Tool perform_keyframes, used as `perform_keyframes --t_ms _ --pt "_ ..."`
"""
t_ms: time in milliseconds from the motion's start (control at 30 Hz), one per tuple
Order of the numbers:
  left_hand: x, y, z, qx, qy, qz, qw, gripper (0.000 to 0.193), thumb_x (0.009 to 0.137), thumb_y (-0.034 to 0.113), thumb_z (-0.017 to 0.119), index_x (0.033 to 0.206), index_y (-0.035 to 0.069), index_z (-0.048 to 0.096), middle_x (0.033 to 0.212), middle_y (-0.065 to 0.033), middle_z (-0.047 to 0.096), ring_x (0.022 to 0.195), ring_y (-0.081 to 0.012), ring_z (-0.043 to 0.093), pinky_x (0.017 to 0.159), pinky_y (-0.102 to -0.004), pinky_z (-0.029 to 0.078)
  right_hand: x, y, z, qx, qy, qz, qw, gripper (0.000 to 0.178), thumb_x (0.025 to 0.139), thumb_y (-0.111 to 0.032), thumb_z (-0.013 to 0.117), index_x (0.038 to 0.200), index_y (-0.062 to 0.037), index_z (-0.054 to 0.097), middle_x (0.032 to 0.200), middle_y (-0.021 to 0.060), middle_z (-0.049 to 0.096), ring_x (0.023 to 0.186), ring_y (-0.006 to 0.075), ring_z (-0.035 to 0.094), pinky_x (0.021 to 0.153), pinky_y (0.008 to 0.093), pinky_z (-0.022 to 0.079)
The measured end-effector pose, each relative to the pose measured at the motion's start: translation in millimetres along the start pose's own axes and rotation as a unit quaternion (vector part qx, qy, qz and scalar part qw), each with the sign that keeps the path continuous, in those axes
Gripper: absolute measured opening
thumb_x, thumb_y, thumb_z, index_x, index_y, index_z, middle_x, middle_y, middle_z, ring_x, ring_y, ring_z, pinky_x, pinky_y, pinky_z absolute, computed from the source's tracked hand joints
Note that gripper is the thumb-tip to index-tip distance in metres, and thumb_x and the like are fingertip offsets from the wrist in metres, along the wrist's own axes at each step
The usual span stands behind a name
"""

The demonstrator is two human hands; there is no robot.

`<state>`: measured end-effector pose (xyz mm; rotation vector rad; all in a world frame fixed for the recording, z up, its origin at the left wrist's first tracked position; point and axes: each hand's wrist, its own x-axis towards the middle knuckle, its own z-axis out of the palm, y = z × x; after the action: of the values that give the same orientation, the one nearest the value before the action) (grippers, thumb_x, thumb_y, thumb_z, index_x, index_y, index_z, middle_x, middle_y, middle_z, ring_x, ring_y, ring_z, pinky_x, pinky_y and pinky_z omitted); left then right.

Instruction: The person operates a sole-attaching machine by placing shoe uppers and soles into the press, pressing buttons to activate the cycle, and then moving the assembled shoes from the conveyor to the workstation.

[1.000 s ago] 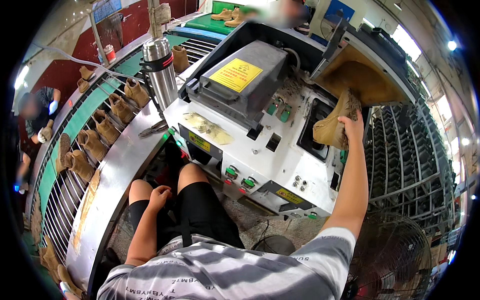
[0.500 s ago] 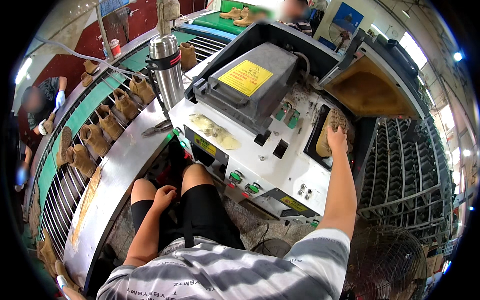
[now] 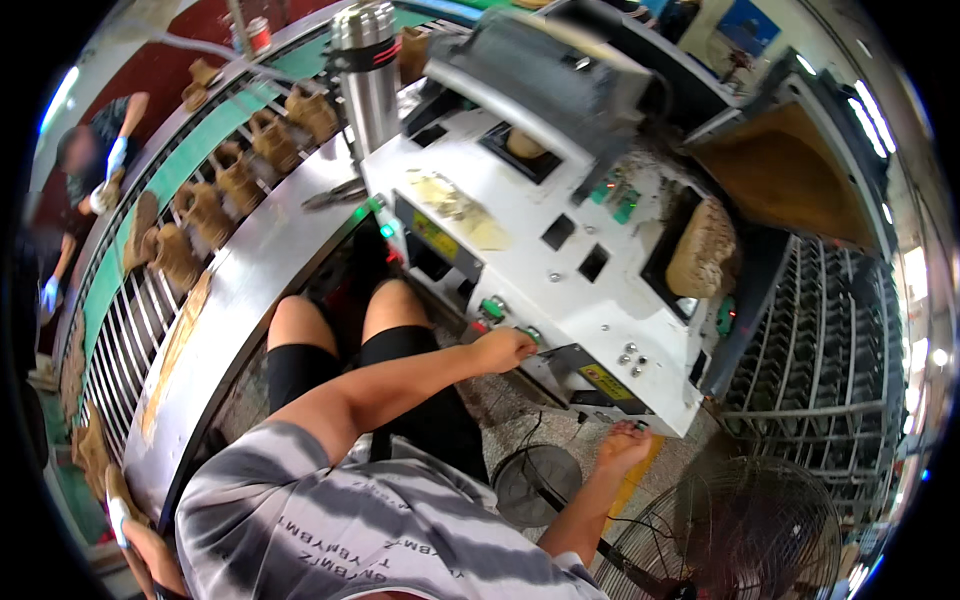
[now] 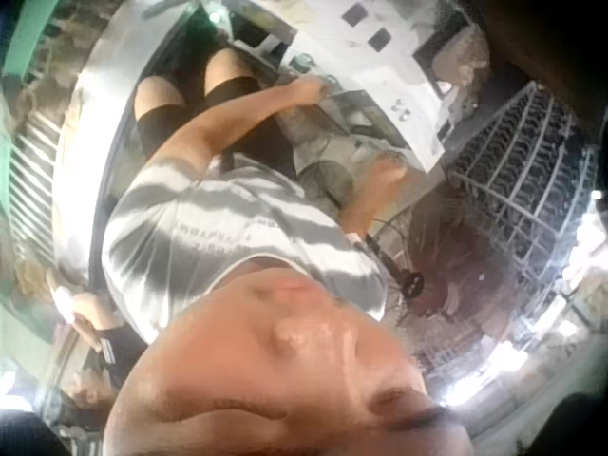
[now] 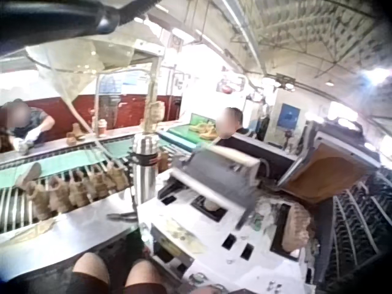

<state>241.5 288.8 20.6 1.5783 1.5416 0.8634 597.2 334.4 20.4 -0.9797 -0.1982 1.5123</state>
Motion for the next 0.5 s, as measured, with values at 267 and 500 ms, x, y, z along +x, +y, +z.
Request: perform_keyframes --t_ms 267,500 --pt "-74 -60 -67 -0.094 0.057 -0.022 0.994 0.021 0.09 0.018 0.056 0.097 0.002 0.068 0.091 -0.0138 0.07 0.085 -0.0292 0.066 0.076 -0.0376 0.051 -25 168 -2 -0.435 -0.067 0.158 0.884 0.019 0.088 -0.024 0.06 0.088 -0.0055 0.057 0.076 0.0049 0.056 0.064 0.0166 0.055 0.061 0.0304 0.047" --pt "-159 -130 -153 -0.153 0.305 -0.161 0.926 0.021 0.092 0.015 0.056 0.096 -0.001 0.068 0.086 -0.0099 0.07 0.079 -0.0158 0.065 0.073 -0.0302 0.052 -5 404 135 -0.572 -0.33 0.056 0.748 0.032 0.088 -0.021 0.058 0.113 -0.0006 0.061 0.099 0.0101 0.064 0.09 0.0207 0.06 0.079 0.0315 0.048"
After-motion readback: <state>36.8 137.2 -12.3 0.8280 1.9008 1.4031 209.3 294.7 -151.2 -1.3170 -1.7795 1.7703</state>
